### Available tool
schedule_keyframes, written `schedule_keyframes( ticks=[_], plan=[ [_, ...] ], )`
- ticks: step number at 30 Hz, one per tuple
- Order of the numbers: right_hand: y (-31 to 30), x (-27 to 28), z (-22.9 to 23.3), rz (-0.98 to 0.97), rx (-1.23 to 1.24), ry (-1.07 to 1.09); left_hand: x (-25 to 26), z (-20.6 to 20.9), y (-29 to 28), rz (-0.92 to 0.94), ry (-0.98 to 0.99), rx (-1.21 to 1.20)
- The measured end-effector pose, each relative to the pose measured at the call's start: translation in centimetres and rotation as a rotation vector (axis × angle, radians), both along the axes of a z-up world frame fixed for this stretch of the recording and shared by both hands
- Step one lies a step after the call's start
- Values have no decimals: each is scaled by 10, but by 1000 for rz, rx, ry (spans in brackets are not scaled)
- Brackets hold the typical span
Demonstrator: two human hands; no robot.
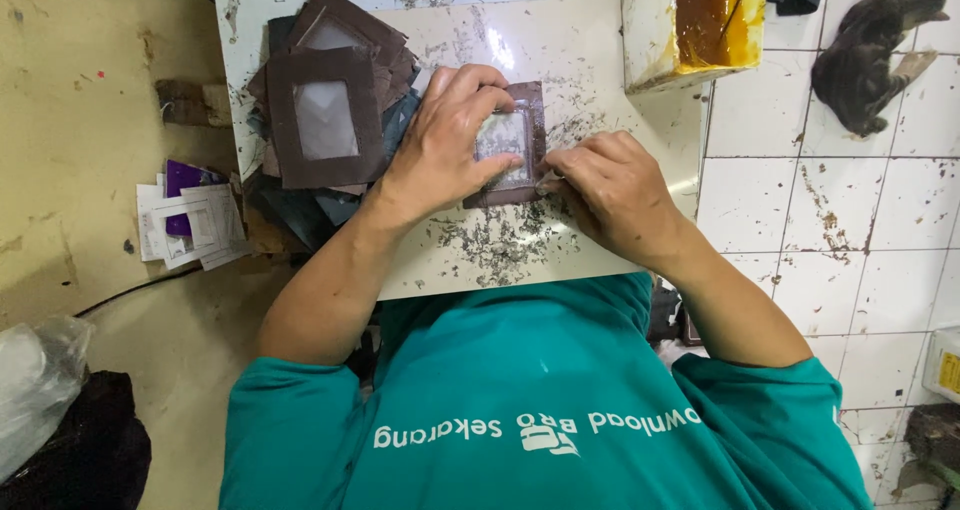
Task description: Applying adhesive to leather components and assembling them on a workbench
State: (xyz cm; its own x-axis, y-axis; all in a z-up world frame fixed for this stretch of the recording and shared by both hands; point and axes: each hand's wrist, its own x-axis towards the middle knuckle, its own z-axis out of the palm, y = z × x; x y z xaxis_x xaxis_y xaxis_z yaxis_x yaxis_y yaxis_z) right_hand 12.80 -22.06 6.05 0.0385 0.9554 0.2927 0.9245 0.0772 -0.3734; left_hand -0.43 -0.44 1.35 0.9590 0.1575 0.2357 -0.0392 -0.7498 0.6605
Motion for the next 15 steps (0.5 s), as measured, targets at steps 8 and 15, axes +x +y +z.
schedule_keyframes(
  ticks=[8,15],
  plan=[
    [-12,12,19,-84,-31,-104,0,2,0,0,-8,-33],
    [-9,13,34,-167,60,-29,1,1,-3,17,37,9]
  ],
)
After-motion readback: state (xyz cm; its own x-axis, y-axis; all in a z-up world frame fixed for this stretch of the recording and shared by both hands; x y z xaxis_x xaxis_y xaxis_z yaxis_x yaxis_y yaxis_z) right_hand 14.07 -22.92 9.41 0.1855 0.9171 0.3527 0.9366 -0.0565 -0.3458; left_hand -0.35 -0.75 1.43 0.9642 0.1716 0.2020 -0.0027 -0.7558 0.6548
